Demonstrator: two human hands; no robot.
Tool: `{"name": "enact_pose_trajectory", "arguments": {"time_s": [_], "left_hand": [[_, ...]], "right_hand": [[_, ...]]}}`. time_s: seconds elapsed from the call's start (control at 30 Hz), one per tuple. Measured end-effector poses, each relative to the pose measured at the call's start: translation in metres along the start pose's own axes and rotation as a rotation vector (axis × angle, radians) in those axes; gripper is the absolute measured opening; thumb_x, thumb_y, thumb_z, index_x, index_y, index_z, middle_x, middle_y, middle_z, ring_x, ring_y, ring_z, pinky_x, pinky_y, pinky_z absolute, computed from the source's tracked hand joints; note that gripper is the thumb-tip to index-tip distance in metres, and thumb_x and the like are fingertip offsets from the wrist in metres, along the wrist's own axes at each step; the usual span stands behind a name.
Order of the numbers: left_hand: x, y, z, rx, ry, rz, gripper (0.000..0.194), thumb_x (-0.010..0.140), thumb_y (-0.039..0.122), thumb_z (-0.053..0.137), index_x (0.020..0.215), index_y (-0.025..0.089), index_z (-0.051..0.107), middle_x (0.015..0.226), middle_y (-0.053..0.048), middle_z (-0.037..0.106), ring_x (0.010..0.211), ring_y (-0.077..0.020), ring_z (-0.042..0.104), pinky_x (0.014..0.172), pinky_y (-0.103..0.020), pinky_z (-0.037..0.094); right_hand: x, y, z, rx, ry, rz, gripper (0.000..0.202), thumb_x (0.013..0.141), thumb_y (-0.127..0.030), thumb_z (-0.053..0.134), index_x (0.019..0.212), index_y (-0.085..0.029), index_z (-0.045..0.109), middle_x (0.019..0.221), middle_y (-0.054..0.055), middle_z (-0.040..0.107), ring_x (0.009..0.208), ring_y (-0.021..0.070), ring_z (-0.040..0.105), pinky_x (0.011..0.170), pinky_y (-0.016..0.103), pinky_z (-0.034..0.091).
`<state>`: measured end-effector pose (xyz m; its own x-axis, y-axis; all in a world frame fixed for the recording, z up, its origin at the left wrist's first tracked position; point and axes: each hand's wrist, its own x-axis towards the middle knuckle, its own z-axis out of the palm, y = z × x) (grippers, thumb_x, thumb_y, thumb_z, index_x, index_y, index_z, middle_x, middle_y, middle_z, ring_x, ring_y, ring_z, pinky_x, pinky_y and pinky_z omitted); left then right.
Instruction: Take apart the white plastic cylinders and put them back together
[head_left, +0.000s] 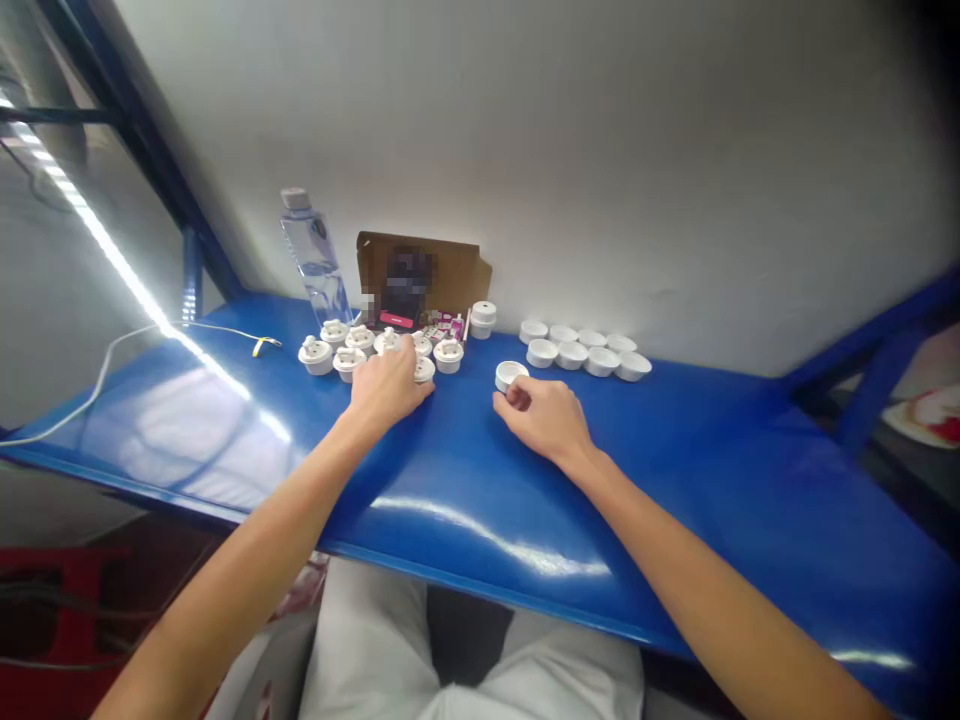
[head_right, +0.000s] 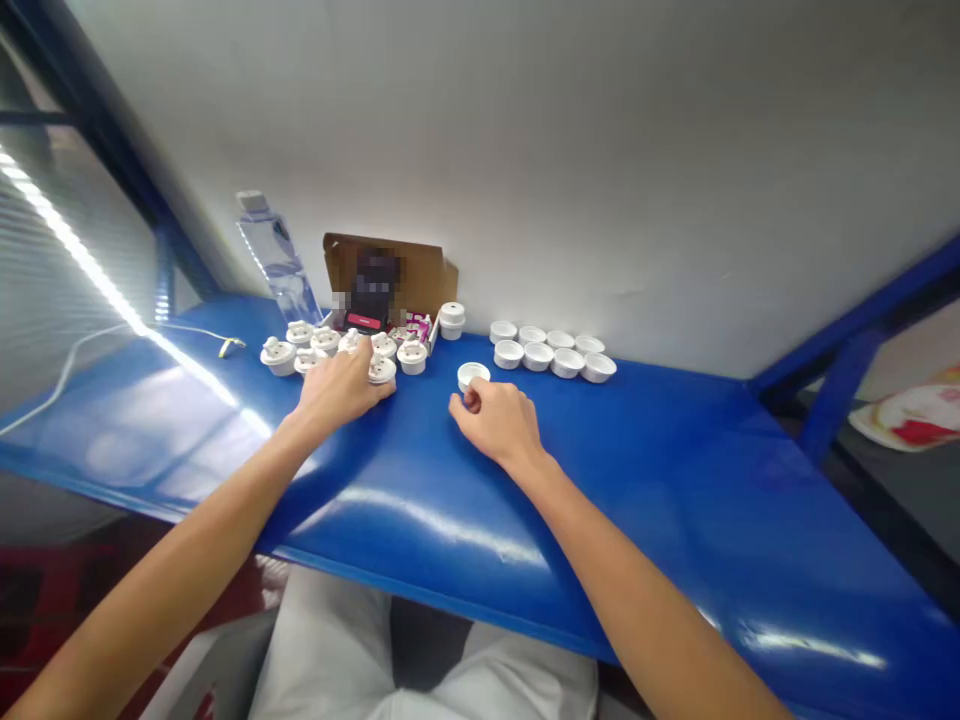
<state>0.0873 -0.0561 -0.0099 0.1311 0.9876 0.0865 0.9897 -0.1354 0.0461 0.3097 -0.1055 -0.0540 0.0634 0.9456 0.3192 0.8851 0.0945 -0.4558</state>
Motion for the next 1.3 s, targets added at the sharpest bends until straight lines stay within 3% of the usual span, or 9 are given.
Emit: {"name": "enact_pose_trajectory", "arguments": {"time_s": [0.17,0.33,0.57,0.67,0.8,1.0,1.07,1.13,1.3], "left_hand": [[0.0,-0.001,0.0,-0.024,0.015,0.011,0.059,0.087,0.048,0.058,0.135,0.018,0.044,0.117,-0.021,0.071,0.108,-0.0411,0.07,0.086,-0.046,0.053],[-0.001,-0.002,0.0,-0.077,0.035,0.025,0.06,0.085,0.051,0.061,0.133,0.017,0.045,0.113,-0.022,0.072,0.105,-0.0433,0.07,0.084,-0.048,0.052],[-0.003,0.0,-0.003,-0.092,0.033,0.029,0.063,0.087,0.053,0.059,0.137,0.018,0.044,0.115,-0.022,0.071,0.108,-0.0432,0.069,0.087,-0.048,0.051],[-0.003,0.0,-0.004,-0.111,0.041,0.034,0.064,0.087,0.053,0.059,0.137,0.017,0.044,0.115,-0.022,0.071,0.107,-0.0427,0.07,0.088,-0.048,0.051],[-0.003,0.002,-0.002,-0.156,0.11,0.061,0.062,0.088,0.053,0.058,0.137,0.016,0.045,0.101,-0.018,0.073,0.097,-0.0391,0.072,0.082,-0.043,0.051],[-0.003,0.007,0.009,-0.292,0.192,0.333,0.041,0.095,0.049,0.052,0.125,0.021,0.055,0.077,-0.005,0.069,0.077,-0.0282,0.07,0.074,-0.034,0.047],[-0.004,0.008,0.013,-0.329,0.17,0.438,0.033,0.095,0.046,0.052,0.118,0.023,0.059,0.073,-0.003,0.067,0.074,-0.0253,0.068,0.072,-0.033,0.045],[-0.005,0.01,0.018,-0.357,0.138,0.5,0.029,0.095,0.043,0.054,0.114,0.023,0.061,0.072,-0.002,0.066,0.072,-0.0237,0.067,0.07,-0.032,0.045],[-0.01,0.014,0.026,-0.463,0.052,0.607,0.036,0.089,0.044,0.063,0.117,0.022,0.059,0.083,-0.004,0.068,0.074,-0.0239,0.066,0.068,-0.032,0.046]], "right_hand": [[0.003,0.007,0.005,0.002,-0.001,-0.009,0.019,0.086,-0.04,0.061,0.077,-0.025,0.068,0.074,0.002,0.073,0.07,0.0215,0.067,0.063,0.031,0.04],[0.003,0.011,0.012,0.103,0.065,-0.079,0.022,0.086,-0.036,0.062,0.101,-0.024,0.071,0.109,0.006,0.076,0.066,0.0184,0.065,0.066,0.035,0.047],[-0.001,0.009,0.014,0.067,0.022,-0.084,0.016,0.086,-0.034,0.061,0.093,-0.024,0.072,0.091,0.004,0.074,0.069,0.0202,0.064,0.065,0.034,0.047],[0.002,0.01,0.016,0.087,0.012,-0.11,0.016,0.087,-0.032,0.06,0.093,-0.024,0.071,0.097,0.005,0.074,0.071,0.0201,0.065,0.069,0.036,0.051],[0.03,0.011,0.021,0.102,0.102,-0.234,0.03,0.086,-0.028,0.058,0.114,-0.02,0.068,0.133,0.013,0.065,0.104,0.0281,0.069,0.093,0.043,0.055],[0.11,0.008,0.035,-0.062,0.073,-0.303,0.081,0.079,-0.018,0.061,0.156,-0.012,0.036,0.164,0.02,0.036,0.15,0.0401,0.034,0.118,0.06,0.034],[0.125,0.01,0.039,-0.082,-0.011,-0.315,0.086,0.077,-0.017,0.063,0.158,-0.013,0.033,0.165,0.019,0.036,0.153,0.0414,0.028,0.119,0.063,0.031],[0.126,0.011,0.041,-0.066,-0.025,-0.326,0.079,0.076,-0.016,0.062,0.153,-0.013,0.04,0.158,0.02,0.045,0.149,0.0419,0.035,0.118,0.062,0.034],[0.073,0.007,0.026,0.034,0.12,-0.29,0.045,0.087,-0.027,0.057,0.13,-0.017,0.058,0.126,0.018,0.06,0.114,0.0355,0.062,0.1,0.051,0.051]]}}
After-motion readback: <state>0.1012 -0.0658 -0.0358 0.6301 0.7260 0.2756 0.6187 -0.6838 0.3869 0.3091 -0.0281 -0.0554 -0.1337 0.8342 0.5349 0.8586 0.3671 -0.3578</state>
